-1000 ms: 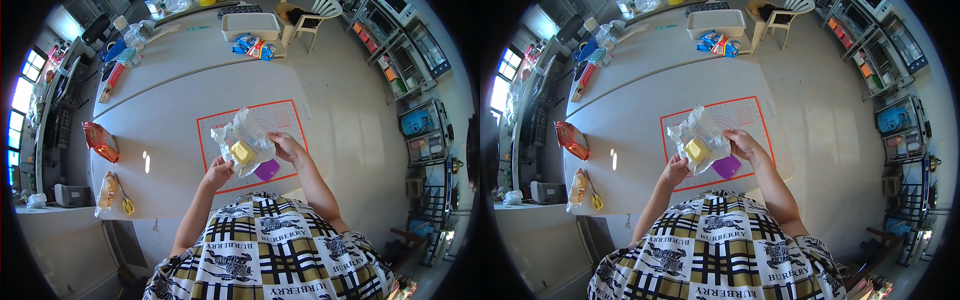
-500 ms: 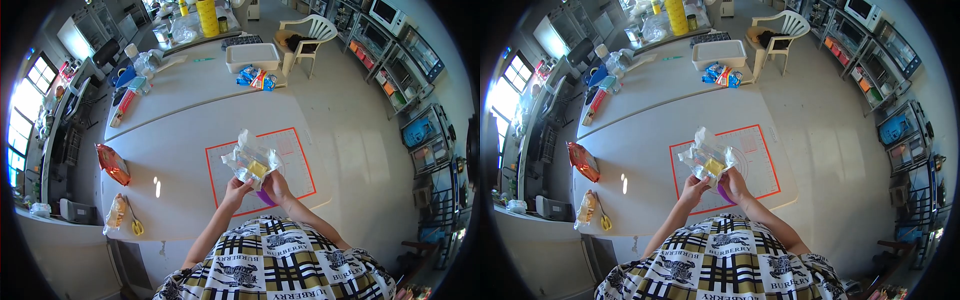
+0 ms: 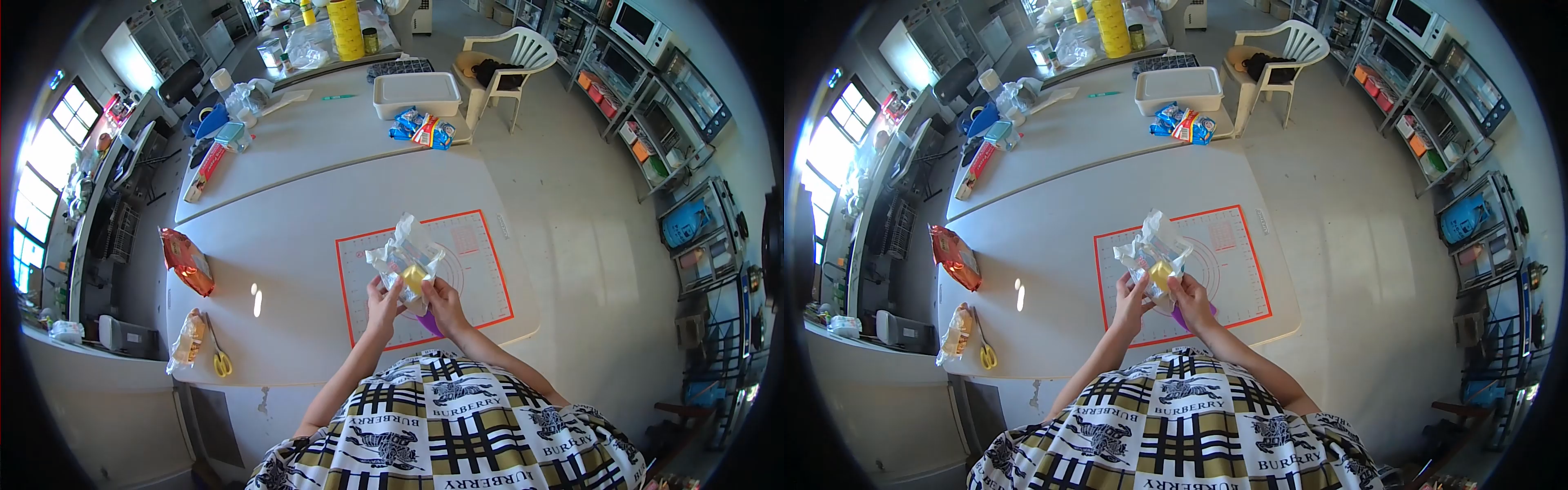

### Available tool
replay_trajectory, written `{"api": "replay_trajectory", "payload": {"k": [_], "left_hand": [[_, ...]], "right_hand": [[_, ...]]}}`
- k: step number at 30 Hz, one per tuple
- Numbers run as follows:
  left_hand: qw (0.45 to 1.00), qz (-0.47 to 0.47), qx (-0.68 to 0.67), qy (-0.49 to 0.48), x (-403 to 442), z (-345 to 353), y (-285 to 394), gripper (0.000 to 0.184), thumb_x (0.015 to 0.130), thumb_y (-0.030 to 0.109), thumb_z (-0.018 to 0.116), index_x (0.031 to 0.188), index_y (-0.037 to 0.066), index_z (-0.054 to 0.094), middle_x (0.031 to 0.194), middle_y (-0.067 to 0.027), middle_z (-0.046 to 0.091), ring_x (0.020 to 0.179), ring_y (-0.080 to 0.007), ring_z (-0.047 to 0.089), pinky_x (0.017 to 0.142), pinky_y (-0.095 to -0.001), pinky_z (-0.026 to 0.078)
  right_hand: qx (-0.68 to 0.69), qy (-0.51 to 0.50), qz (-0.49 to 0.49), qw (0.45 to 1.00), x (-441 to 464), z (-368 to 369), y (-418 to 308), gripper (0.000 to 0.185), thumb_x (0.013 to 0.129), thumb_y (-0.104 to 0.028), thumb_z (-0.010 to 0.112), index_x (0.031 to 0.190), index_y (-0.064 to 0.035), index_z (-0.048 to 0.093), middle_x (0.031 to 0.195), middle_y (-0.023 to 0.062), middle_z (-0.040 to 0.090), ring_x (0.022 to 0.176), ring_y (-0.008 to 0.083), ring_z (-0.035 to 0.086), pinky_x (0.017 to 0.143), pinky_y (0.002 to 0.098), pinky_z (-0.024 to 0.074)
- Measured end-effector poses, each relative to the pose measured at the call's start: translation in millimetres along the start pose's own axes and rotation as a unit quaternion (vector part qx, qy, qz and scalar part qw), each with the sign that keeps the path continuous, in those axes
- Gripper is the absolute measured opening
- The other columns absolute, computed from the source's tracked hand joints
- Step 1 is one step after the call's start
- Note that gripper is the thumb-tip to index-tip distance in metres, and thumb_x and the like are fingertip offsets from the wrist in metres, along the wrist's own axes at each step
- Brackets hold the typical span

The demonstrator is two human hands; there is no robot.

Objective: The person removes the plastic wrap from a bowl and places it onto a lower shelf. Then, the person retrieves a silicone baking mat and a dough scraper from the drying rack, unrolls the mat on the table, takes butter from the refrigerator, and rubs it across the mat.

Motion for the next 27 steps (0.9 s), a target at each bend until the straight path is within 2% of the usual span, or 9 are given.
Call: {"api": "replay_trajectory", "payload": {"k": [2,6,9,11,19,21,23,25,27], "left_hand": [[0.990,-0.005,-0.019,0.143,2,-27,-8,0.044,0.074,0.024,0.064,0.103,0.007,0.035,0.093,-0.0045,0.043,0.079,-0.0136,0.050,0.063,-0.0281,0.049],[0.994,0.028,-0.034,0.101,13,-27,-11,0.035,0.073,0.025,0.064,0.091,0.007,0.039,0.082,-0.0017,0.043,0.071,-0.0114,0.049,0.057,-0.0268,0.049],[0.995,0.027,-0.041,0.087,12,-23,-7,0.027,0.073,0.024,0.063,0.081,0.005,0.045,0.075,-0.0018,0.047,0.066,-0.0105,0.051,0.053,-0.0248,0.049],[0.995,0.043,0.044,0.080,8,-19,2,0.022,0.074,0.021,0.060,0.071,0.004,0.047,0.070,-0.0027,0.049,0.065,-0.0115,0.052,0.057,-0.0260,0.050],[0.998,0.044,-0.022,0.049,13,-16,-4,0.017,0.077,0.015,0.055,0.074,-0.001,0.049,0.072,-0.0058,0.052,0.064,-0.0125,0.055,0.057,-0.0234,0.050],[0.998,0.046,-0.030,0.039,13,-15,-8,0.015,0.078,0.014,0.053,0.075,0.000,0.048,0.072,-0.0056,0.052,0.065,-0.0129,0.055,0.059,-0.0237,0.050],[0.993,0.093,-0.070,0.024,11,-10,-4,0.008,0.078,0.008,0.048,0.074,0.003,0.043,0.072,-0.0053,0.051,0.068,-0.0143,0.056,0.065,-0.0259,0.050],[0.989,0.087,-0.119,0.002,9,-9,-6,0.007,0.079,0.008,0.047,0.074,0.004,0.043,0.072,-0.0048,0.051,0.068,-0.0140,0.056,0.067,-0.0267,0.049],[0.983,0.076,-0.167,-0.016,8,-10,-11,0.007,0.079,0.007,0.047,0.074,0.005,0.042,0.071,-0.0043,0.050,0.068,-0.0137,0.056,0.068,-0.0275,0.049]], "right_hand": [[-0.079,-0.002,-0.031,0.996,0,-1,-5,0.035,0.084,-0.026,0.051,0.104,0.0026,0.046,0.094,0.0077,0.055,0.084,0.0099,0.052,0.074,0.0230,0.0414],[-0.269,0.005,-0.135,0.954,-7,5,-32,0.035,0.082,-0.019,0.053,0.108,0.0030,0.044,0.092,0.0090,0.055,0.083,0.0103,0.052,0.072,0.0227,0.0416],[-0.289,0.017,-0.123,0.949,-9,2,-28,0.034,0.082,-0.016,0.053,0.108,0.0032,0.043,0.090,0.0085,0.055,0.081,0.0109,0.053,0.069,0.0229,0.0426],[-0.287,0.021,-0.134,0.948,-10,3,-29,0.033,0.082,-0.016,0.053,0.108,0.0032,0.044,0.089,0.0078,0.056,0.078,0.0103,0.052,0.067,0.0223,0.0426],[-0.271,0.040,-0.141,0.951,-12,-7,-30,0.032,0.082,-0.017,0.052,0.106,0.0028,0.043,0.082,0.0049,0.055,0.070,0.0068,0.051,0.059,0.0196,0.0405],[-0.215,0.061,-0.101,0.969,-8,-17,-25,0.034,0.083,-0.019,0.052,0.106,0.0035,0.042,0.087,0.0079,0.056,0.075,0.0109,0.054,0.063,0.0219,0.0437],[-0.177,0.077,-0.127,0.973,-4,-19,-30,0.033,0.084,-0.021,0.050,0.106,0.0020,0.042,0.091,0.0074,0.054,0.077,0.0095,0.053,0.064,0.0212,0.0425],[0.062,0.119,-0.019,0.991,2,-35,-7,0.032,0.085,-0.022,0.047,0.107,0.0004,0.042,0.094,0.0076,0.053,0.082,0.0114,0.053,0.069,0.0228,0.0428],[0.106,0.114,0.016,0.988,3,-29,-17,0.035,0.086,-0.026,0.044,0.109,-0.0007,0.042,0.099,0.0087,0.052,0.089,0.0150,0.052,0.075,0.0276,0.0434]]}}
Point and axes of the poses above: each hand's wrist, its own x-axis towards the middle knuckle, its own z-axis out of the palm, y = z × x, the point moved 10 cm from there along x, towards the middle knuckle
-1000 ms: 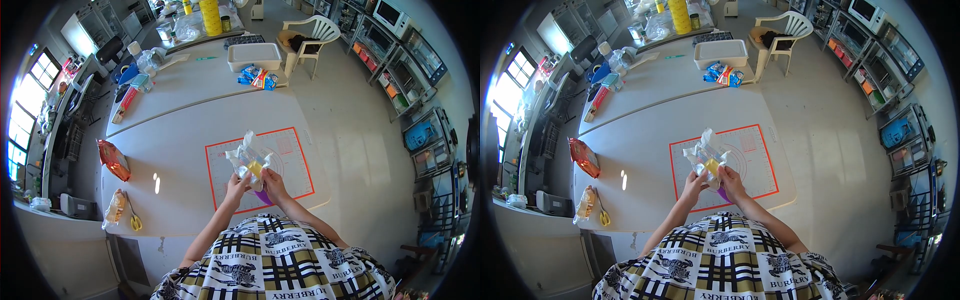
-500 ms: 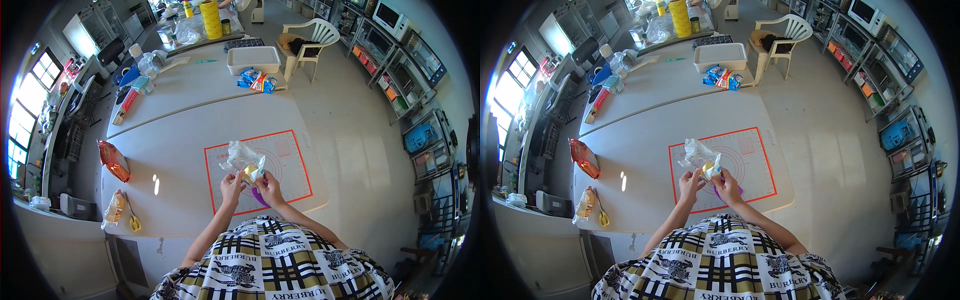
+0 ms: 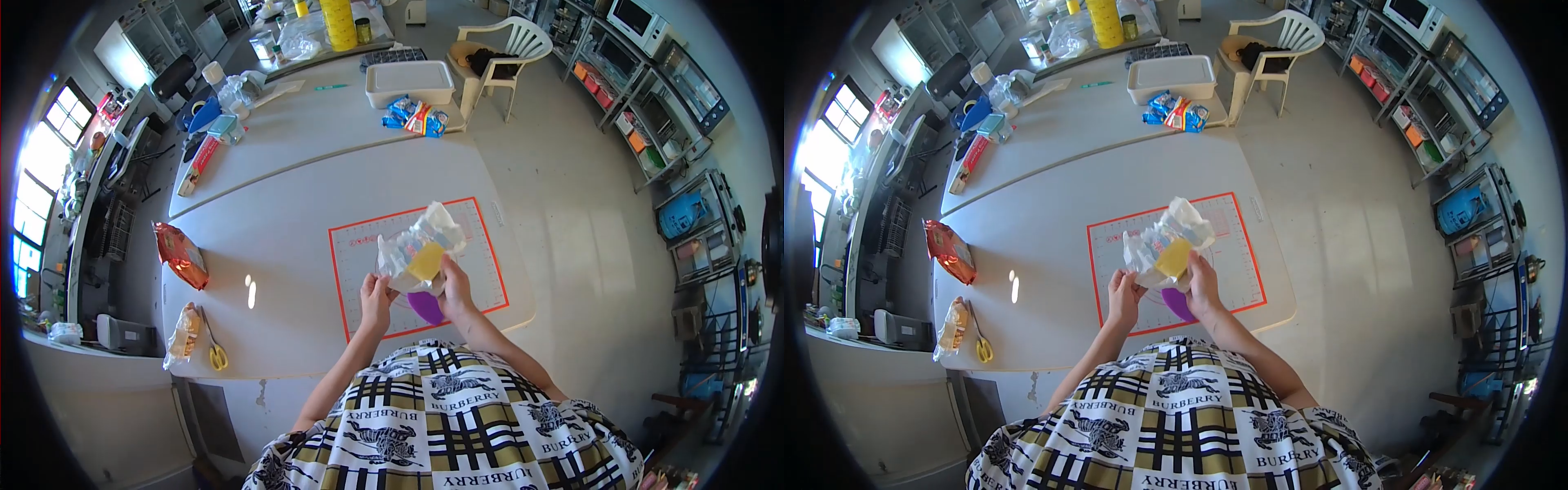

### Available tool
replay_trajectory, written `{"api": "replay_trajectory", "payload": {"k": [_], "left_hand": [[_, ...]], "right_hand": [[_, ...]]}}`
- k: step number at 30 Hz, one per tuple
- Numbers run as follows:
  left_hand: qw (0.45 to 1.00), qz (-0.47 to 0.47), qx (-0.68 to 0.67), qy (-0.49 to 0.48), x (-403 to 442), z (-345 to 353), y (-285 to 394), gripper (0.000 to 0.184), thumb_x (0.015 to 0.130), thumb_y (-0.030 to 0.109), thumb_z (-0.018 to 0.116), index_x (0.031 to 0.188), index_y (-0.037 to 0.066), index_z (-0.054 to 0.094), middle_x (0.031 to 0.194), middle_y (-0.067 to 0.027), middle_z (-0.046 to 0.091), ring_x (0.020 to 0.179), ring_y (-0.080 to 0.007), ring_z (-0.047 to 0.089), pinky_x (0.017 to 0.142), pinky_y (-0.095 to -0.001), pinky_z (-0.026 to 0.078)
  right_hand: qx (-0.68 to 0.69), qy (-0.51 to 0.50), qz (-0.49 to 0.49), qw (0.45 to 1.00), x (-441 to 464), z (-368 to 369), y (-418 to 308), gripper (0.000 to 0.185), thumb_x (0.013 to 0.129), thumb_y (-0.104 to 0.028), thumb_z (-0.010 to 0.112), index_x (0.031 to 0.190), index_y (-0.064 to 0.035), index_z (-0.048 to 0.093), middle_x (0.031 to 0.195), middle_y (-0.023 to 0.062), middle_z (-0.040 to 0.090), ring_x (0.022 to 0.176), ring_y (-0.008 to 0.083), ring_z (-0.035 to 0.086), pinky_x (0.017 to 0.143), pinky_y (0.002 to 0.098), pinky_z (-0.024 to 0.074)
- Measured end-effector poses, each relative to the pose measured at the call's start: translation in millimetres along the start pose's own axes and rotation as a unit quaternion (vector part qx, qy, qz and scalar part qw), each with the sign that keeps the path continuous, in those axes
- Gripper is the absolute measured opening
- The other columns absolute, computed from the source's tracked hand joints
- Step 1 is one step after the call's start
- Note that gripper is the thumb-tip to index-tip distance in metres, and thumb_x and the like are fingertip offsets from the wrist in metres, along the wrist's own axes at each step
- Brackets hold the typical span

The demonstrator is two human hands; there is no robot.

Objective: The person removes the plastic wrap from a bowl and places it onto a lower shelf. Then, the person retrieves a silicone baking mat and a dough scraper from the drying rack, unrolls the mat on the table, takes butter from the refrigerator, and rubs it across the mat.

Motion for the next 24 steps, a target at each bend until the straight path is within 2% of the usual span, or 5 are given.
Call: {"api": "replay_trajectory", "payload": {"k": [2,14,17,19,24], "left_hand": [[0.999,-0.017,0.043,0.022,2,-12,-5,0.005,0.078,0.008,0.046,0.074,0.007,0.042,0.071,-0.0032,0.049,0.069,-0.0131,0.055,0.069,-0.0296,0.048],[0.978,-0.003,0.203,-0.038,-3,3,8,0.015,0.074,0.005,0.046,0.089,0.005,0.048,0.081,-0.0027,0.052,0.070,-0.0102,0.052,0.072,-0.0298,0.046],[0.992,-0.062,0.107,-0.032,-5,4,3,0.036,0.070,0.002,0.046,0.106,0.006,0.044,0.096,-0.0058,0.052,0.086,-0.0146,0.052,0.081,-0.0341,0.042],[0.972,-0.031,-0.143,-0.186,-7,25,16,0.049,0.070,0.002,0.045,0.118,0.010,0.035,0.113,-0.0064,0.046,0.104,-0.0210,0.045,0.085,-0.0351,0.038],[0.956,-0.088,-0.151,-0.236,-12,29,18,0.043,0.077,0.012,0.048,0.118,0.012,0.034,0.116,-0.0076,0.045,0.107,-0.0217,0.043,0.087,-0.0372,0.036]], "right_hand": [[0.146,-0.011,0.122,0.982,-9,12,11,0.040,0.086,-0.032,0.044,0.111,-0.0014,0.041,0.103,0.0093,0.051,0.093,0.0188,0.052,0.079,0.0327,0.0431],[0.170,-0.115,0.189,0.960,-15,28,25,0.050,0.080,-0.044,0.048,0.115,-0.0097,0.041,0.107,0.0074,0.050,0.099,0.0202,0.050,0.083,0.0357,0.0422],[0.168,-0.121,0.208,0.956,-17,26,30,0.049,0.081,-0.043,0.046,0.115,-0.0094,0.040,0.108,0.0077,0.050,0.098,0.0194,0.049,0.083,0.0360,0.0418],[0.161,-0.111,0.219,0.956,-15,20,35,0.049,0.081,-0.044,0.046,0.115,-0.0094,0.040,0.108,0.0077,0.050,0.098,0.0194,0.049,0.083,0.0360,0.0417],[0.135,-0.115,0.247,0.953,-20,18,41,0.048,0.081,-0.044,0.045,0.114,-0.0091,0.041,0.107,0.0082,0.050,0.098,0.0193,0.049,0.082,0.0355,0.0422]]}}
Point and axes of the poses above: each hand's wrist, its own x-axis towards the middle knuckle, its own z-axis out of the palm, y = z × x, the point moved 10 cm from there along x, towards the middle knuckle
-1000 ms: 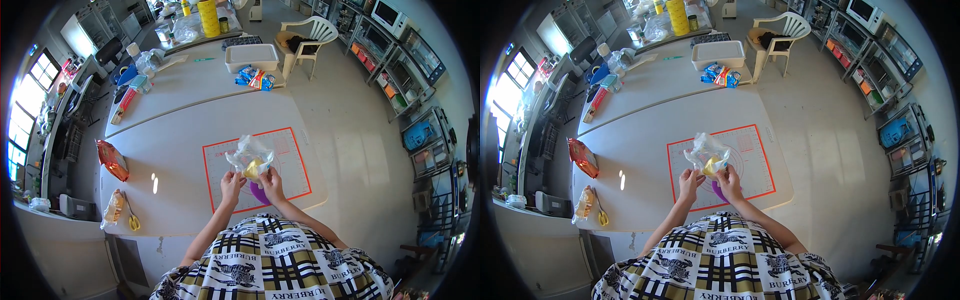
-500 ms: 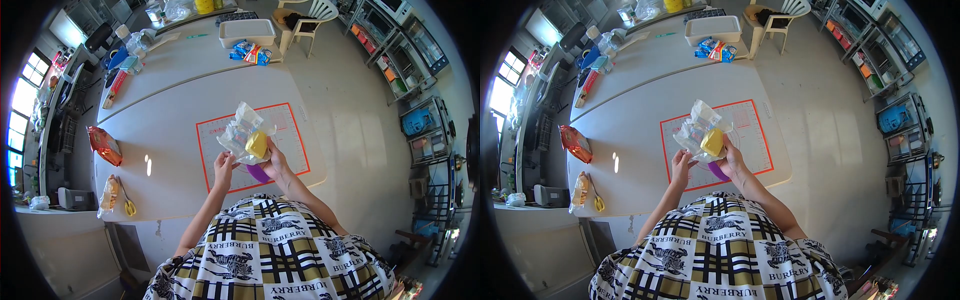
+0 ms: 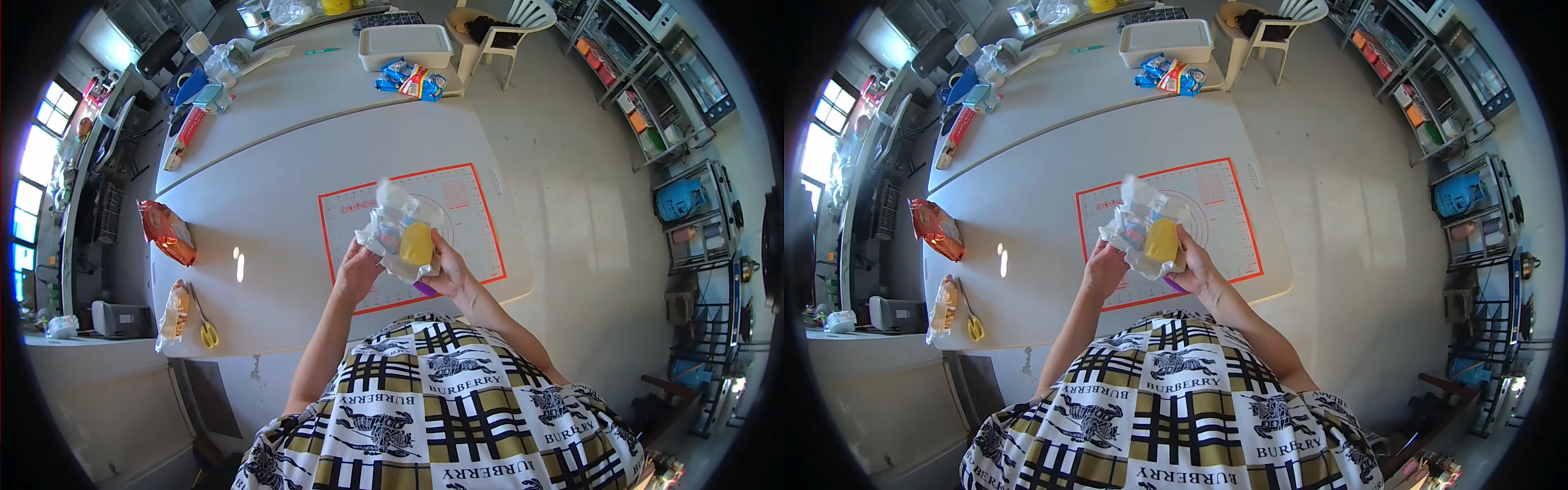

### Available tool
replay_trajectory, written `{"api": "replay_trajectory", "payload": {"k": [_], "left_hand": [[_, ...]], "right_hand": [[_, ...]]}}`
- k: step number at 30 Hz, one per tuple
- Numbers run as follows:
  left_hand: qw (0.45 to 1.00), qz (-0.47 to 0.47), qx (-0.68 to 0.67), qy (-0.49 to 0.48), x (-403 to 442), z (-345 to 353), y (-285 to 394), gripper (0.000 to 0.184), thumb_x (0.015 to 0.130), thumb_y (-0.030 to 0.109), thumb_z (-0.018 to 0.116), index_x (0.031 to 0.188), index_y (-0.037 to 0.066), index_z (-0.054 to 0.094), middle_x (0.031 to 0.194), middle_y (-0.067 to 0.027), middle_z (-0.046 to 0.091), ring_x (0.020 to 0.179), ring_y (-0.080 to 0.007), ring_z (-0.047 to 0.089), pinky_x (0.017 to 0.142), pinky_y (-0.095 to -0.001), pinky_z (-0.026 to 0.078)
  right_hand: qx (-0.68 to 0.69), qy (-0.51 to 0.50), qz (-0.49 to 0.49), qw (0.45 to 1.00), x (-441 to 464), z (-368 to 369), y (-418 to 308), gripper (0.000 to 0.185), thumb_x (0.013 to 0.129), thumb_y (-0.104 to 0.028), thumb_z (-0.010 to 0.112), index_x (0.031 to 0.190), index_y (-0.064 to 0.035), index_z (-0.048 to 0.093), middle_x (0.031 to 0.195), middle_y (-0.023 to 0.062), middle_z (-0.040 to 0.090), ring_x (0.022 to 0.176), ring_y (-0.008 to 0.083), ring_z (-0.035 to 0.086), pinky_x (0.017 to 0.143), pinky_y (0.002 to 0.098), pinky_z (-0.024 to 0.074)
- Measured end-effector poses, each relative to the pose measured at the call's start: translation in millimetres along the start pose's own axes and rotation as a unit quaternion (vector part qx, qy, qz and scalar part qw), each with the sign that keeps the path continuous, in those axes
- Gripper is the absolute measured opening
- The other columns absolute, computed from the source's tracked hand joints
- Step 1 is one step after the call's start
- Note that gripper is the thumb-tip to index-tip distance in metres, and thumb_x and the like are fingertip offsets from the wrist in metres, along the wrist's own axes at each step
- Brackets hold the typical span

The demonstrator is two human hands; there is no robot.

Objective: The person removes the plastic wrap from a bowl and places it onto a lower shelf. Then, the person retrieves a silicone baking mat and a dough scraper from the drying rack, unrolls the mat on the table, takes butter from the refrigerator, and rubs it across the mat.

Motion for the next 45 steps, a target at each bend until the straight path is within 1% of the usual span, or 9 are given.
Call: {"api": "replay_trajectory", "payload": {"k": [10,13,17,19,25,31,39,43,45], "left_hand": [[0.958,-0.005,0.284,0.043,16,-22,0,0.019,0.079,0.005,0.050,0.097,0.007,0.043,0.098,-0.0051,0.054,0.088,-0.0150,0.053,0.075,-0.0295,0.044],[0.991,-0.054,0.037,0.116,10,-25,-10,0.028,0.077,0.009,0.053,0.103,0.006,0.042,0.099,-0.0068,0.054,0.091,-0.0163,0.052,0.076,-0.0296,0.042],[0.995,-0.057,-0.011,0.080,12,-8,-10,0.039,0.075,0.015,0.056,0.109,0.005,0.040,0.102,-0.0081,0.053,0.093,-0.0168,0.050,0.077,-0.0295,0.041],[0.967,-0.045,0.228,0.100,12,-8,-1,0.039,0.076,0.009,0.055,0.111,0.003,0.038,0.099,-0.0081,0.054,0.089,-0.0157,0.052,0.075,-0.0275,0.042],[0.934,-0.040,0.355,0.029,21,-1,0,0.037,0.075,-0.002,0.051,0.110,-0.003,0.037,0.091,-0.0093,0.057,0.080,-0.0139,0.056,0.072,-0.0250,0.044],[0.982,-0.102,0.150,0.057,15,-17,-11,0.045,0.073,-0.008,0.043,0.116,0.002,0.033,0.104,-0.0103,0.051,0.091,-0.0172,0.054,0.076,-0.0284,0.045],[0.980,-0.036,0.150,0.127,28,-34,-72,0.038,0.075,-0.004,0.050,0.109,0.004,0.036,0.099,-0.0129,0.052,0.091,-0.0214,0.054,0.076,-0.0301,0.047],[0.935,-0.070,0.319,0.136,23,-36,-79,0.038,0.074,0.006,0.057,0.107,0.005,0.039,0.092,-0.0133,0.052,0.085,-0.0211,0.053,0.073,-0.0297,0.046],[0.564,0.082,0.817,0.087,14,2,-47,0.057,0.065,0.021,0.068,0.110,0.003,0.038,0.097,-0.0160,0.048,0.093,-0.0263,0.047,0.081,-0.0340,0.040]], "right_hand": [[-0.088,0.011,0.011,0.996,-7,1,-2,0.054,0.082,-0.048,0.040,0.116,-0.0063,0.039,0.109,0.0097,0.049,0.098,0.0193,0.050,0.080,0.0349,0.0432],[-0.116,0.014,0.009,0.993,-10,6,-5,0.055,0.082,-0.048,0.040,0.118,-0.0067,0.037,0.111,0.0096,0.048,0.100,0.0193,0.049,0.080,0.0346,0.0430],[-0.191,0.095,0.003,0.977,-20,7,-12,0.060,0.078,-0.052,0.044,0.115,-0.0049,0.041,0.108,0.0102,0.050,0.096,0.0184,0.051,0.077,0.0322,0.0433],[-0.193,0.051,0.007,0.980,-17,9,-9,0.062,0.077,-0.054,0.044,0.115,-0.0051,0.040,0.108,0.0102,0.050,0.096,0.0180,0.051,0.076,0.0322,0.0435],[-0.234,0.069,-0.015,0.970,-23,3,-12,0.062,0.075,-0.054,0.047,0.113,-0.0049,0.041,0.105,0.0096,0.051,0.093,0.0165,0.052,0.074,0.0312,0.0446],[-0.123,-0.003,-0.013,0.992,-24,13,-7,0.056,0.079,-0.048,0.046,0.112,-0.0037,0.042,0.103,0.0086,0.052,0.092,0.0169,0.052,0.078,0.0304,0.0439],[-0.084,-0.046,-0.036,0.995,-25,9,-21,0.055,0.077,-0.048,0.048,0.111,-0.0036,0.044,0.103,0.0081,0.053,0.093,0.0179,0.052,0.078,0.0318,0.0429],[-0.094,0.099,-0.124,0.983,-45,-23,-74,0.048,0.081,-0.042,0.047,0.113,-0.0065,0.043,0.101,0.0060,0.054,0.091,0.0163,0.053,0.078,0.0307,0.0426],[-0.160,0.132,-0.194,0.959,-55,-40,-105,0.047,0.080,-0.041,0.049,0.111,-0.0056,0.044,0.100,0.0064,0.054,0.090,0.0166,0.053,0.076,0.0322,0.0430]]}}
Point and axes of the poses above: each hand's wrist, its own x-axis towards the middle knuckle, its own z-axis out of the palm, y = z × x, the point moved 10 cm from there along x, towards the middle knuckle
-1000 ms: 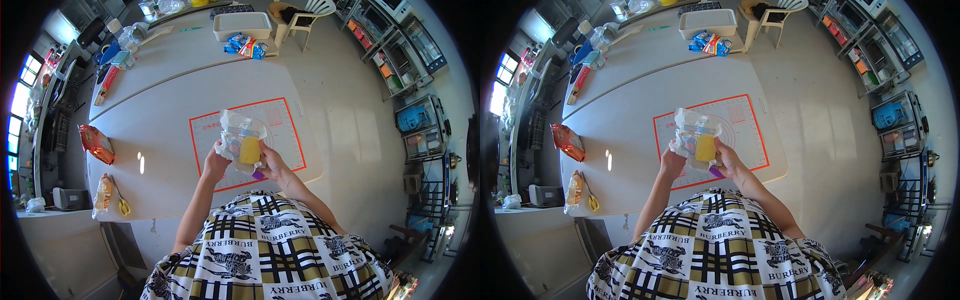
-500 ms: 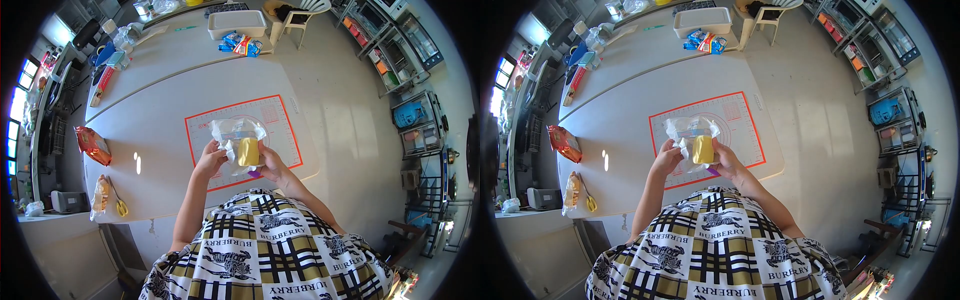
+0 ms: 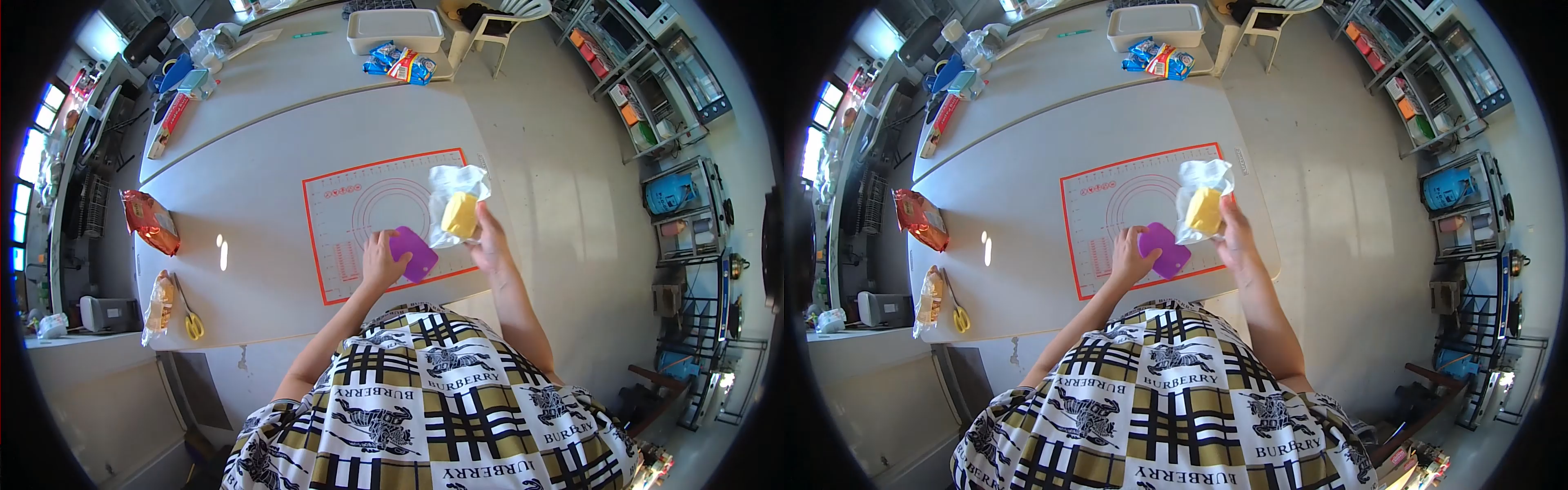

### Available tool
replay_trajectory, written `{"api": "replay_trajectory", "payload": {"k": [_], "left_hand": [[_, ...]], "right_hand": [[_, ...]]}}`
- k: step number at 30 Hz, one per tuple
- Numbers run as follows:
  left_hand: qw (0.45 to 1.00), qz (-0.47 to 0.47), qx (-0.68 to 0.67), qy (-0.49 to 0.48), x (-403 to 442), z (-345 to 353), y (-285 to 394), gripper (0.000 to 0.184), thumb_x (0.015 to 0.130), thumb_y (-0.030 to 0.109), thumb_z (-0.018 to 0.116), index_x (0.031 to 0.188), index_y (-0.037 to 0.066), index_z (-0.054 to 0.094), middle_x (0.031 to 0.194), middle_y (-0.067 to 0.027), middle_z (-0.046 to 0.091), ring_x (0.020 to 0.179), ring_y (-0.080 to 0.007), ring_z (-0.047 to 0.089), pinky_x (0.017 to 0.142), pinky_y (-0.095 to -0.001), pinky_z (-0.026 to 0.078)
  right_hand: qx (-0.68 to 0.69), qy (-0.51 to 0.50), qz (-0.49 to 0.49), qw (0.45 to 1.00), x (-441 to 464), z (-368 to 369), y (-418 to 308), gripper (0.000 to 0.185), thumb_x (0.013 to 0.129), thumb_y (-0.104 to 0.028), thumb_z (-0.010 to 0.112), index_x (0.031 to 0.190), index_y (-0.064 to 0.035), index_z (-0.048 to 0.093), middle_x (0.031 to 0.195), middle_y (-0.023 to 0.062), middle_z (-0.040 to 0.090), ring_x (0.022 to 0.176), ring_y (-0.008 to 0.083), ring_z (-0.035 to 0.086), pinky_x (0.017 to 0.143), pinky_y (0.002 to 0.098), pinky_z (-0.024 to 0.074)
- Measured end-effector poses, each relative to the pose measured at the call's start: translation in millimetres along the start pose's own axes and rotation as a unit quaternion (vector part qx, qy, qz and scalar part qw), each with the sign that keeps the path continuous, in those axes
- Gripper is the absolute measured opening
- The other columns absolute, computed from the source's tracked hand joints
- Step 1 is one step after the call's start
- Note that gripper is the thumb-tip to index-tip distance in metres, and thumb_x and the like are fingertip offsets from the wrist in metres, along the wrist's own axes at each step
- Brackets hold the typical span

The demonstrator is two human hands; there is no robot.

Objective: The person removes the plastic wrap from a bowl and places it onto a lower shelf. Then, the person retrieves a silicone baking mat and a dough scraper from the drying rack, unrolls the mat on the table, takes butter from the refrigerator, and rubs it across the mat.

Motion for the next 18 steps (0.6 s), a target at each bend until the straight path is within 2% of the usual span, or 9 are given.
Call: {"api": "replay_trajectory", "payload": {"k": [1,2,4,5,6,7,8,14,18], "left_hand": [[1.000,-0.001,0.000,-0.001,-1,0,1,0.057,0.065,0.021,0.068,0.110,0.003,0.038,0.097,-0.0160,0.048,0.093,-0.0263,0.047,0.081,-0.0340,0.040],[0.999,-0.033,0.024,0.005,0,0,-5,0.067,0.058,0.026,0.072,0.110,0.001,0.038,0.100,-0.0162,0.046,0.097,-0.0276,0.045,0.081,-0.0359,0.039],[0.997,-0.063,0.047,0.010,4,1,-10,0.077,0.051,0.031,0.076,0.111,-0.001,0.039,0.103,-0.0165,0.045,0.100,-0.0290,0.042,0.082,-0.0379,0.039],[0.994,-0.086,0.061,-0.027,7,10,-16,0.084,0.049,0.033,0.077,0.114,-0.001,0.036,0.105,-0.0166,0.043,0.100,-0.0303,0.042,0.084,-0.0372,0.037],[0.989,-0.108,0.074,-0.065,7,20,-22,0.091,0.047,0.035,0.078,0.118,-0.001,0.033,0.107,-0.0167,0.042,0.101,-0.0316,0.041,0.087,-0.0366,0.035],[0.989,-0.108,0.074,-0.066,8,23,-22,0.091,0.047,0.035,0.078,0.118,-0.001,0.033,0.107,-0.0167,0.042,0.101,-0.0316,0.041,0.087,-0.0366,0.035],[0.988,-0.117,0.076,-0.060,8,24,-23,0.089,0.044,0.031,0.079,0.115,-0.001,0.035,0.105,-0.0166,0.043,0.100,-0.0307,0.042,0.084,-0.0371,0.037],[0.986,-0.143,0.052,-0.061,11,25,-28,0.085,0.040,0.024,0.081,0.109,-0.002,0.039,0.102,-0.0161,0.046,0.097,-0.0290,0.045,0.081,-0.0359,0.040],[0.986,-0.144,-0.024,-0.084,9,26,-29,0.078,0.042,0.020,0.079,0.106,-0.003,0.041,0.097,-0.0167,0.048,0.093,-0.0290,0.047,0.079,-0.0349,0.042]], "right_hand": [[-0.064,0.033,-0.076,0.994,2,-15,-18,0.046,0.079,-0.040,0.052,0.108,-0.0046,0.046,0.100,0.0068,0.054,0.089,0.0169,0.053,0.074,0.0337,0.0434],[-0.064,0.034,-0.075,0.995,6,-22,-21,0.046,0.079,-0.040,0.052,0.108,-0.0046,0.046,0.100,0.0068,0.054,0.089,0.0169,0.053,0.074,0.0337,0.0434],[-0.337,0.094,-0.168,0.922,9,-34,-49,0.042,0.079,-0.036,0.053,0.104,-0.0031,0.046,0.098,0.0097,0.055,0.086,0.0220,0.054,0.070,0.0359,0.0444],[-0.338,0.095,-0.168,0.921,13,-36,-49,0.042,0.079,-0.036,0.053,0.104,-0.0031,0.046,0.098,0.0097,0.055,0.086,0.0220,0.054,0.070,0.0359,0.0444],[-0.531,0.113,-0.217,0.811,13,-26,-58,0.042,0.078,-0.035,0.054,0.102,-0.0018,0.046,0.096,0.0117,0.054,0.086,0.0247,0.054,0.069,0.0368,0.0447],[-0.696,0.126,-0.255,0.660,13,-13,-58,0.041,0.078,-0.034,0.054,0.100,-0.0005,0.046,0.095,0.0138,0.054,0.085,0.0274,0.054,0.067,0.0378,0.0449],[-0.715,0.144,-0.285,0.622,13,-7,-51,0.038,0.075,-0.032,0.055,0.095,-0.0009,0.047,0.092,0.0155,0.052,0.085,0.0308,0.052,0.067,0.0406,0.0445],[-0.776,0.088,-0.300,0.548,39,14,16,0.036,0.074,-0.032,0.057,0.092,-0.0027,0.045,0.091,0.0146,0.051,0.085,0.0305,0.050,0.064,0.0412,0.0443],[-0.797,0.078,-0.299,0.519,87,31,2,0.037,0.074,-0.031,0.056,0.093,-0.0024,0.044,0.094,0.0154,0.050,0.086,0.0302,0.050,0.064,0.0410,0.0442]]}}
Point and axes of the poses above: each hand's wrist, its own x-axis towards the middle knuckle, its own z-axis out of the palm, y = z × x, the point moved 10 cm from there along x, towards the middle knuckle
